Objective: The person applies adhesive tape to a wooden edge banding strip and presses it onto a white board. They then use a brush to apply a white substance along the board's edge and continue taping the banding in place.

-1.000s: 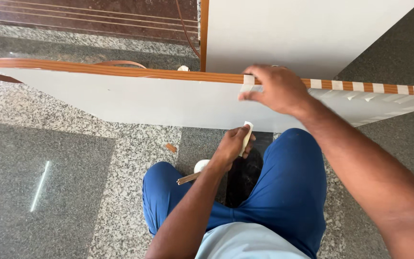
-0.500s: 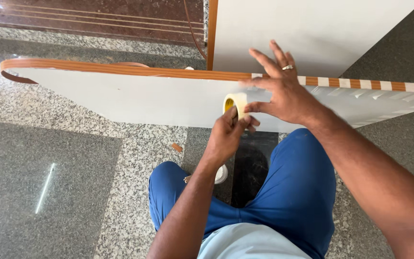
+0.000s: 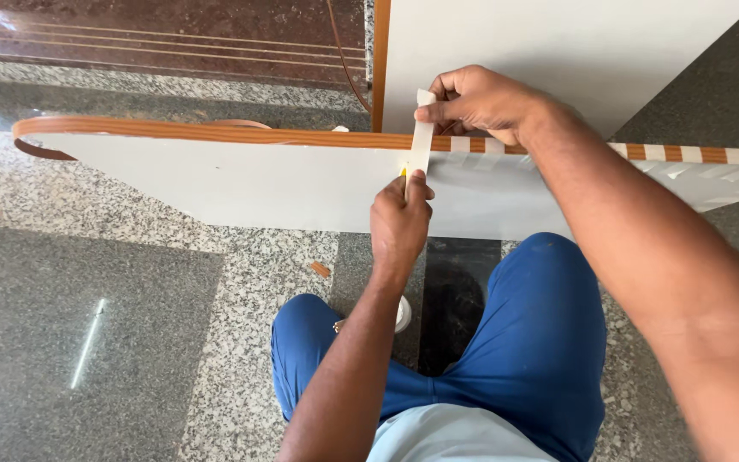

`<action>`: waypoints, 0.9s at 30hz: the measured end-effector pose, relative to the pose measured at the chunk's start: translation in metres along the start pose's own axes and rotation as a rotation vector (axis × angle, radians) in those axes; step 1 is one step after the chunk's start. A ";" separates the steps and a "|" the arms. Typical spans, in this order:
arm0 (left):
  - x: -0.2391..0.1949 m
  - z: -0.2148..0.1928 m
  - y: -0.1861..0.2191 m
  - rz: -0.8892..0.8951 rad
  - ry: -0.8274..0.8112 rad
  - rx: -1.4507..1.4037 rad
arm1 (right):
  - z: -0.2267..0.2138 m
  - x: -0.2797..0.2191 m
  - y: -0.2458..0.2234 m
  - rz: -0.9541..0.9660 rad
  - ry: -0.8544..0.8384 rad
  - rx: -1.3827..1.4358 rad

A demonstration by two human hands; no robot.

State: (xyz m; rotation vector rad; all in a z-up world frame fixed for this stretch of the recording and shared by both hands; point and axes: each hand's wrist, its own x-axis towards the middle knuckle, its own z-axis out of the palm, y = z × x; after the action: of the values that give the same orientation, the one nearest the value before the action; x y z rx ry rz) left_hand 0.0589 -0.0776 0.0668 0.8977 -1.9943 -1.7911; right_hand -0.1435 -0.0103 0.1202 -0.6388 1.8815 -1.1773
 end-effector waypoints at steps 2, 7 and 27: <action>-0.002 0.005 -0.006 0.021 -0.010 -0.039 | 0.001 0.007 0.001 0.026 0.024 -0.065; 0.006 0.014 -0.024 -0.040 -0.040 -0.008 | -0.006 0.038 0.029 0.113 -0.063 -0.143; 0.033 0.014 -0.037 -0.294 -0.183 -0.169 | 0.033 -0.029 0.030 -0.413 0.165 -1.082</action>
State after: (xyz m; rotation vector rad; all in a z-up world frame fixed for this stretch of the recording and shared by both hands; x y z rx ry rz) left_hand 0.0344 -0.0886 0.0227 1.0494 -1.8552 -2.2386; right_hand -0.1006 0.0085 0.0959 -1.5941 2.5488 -0.3227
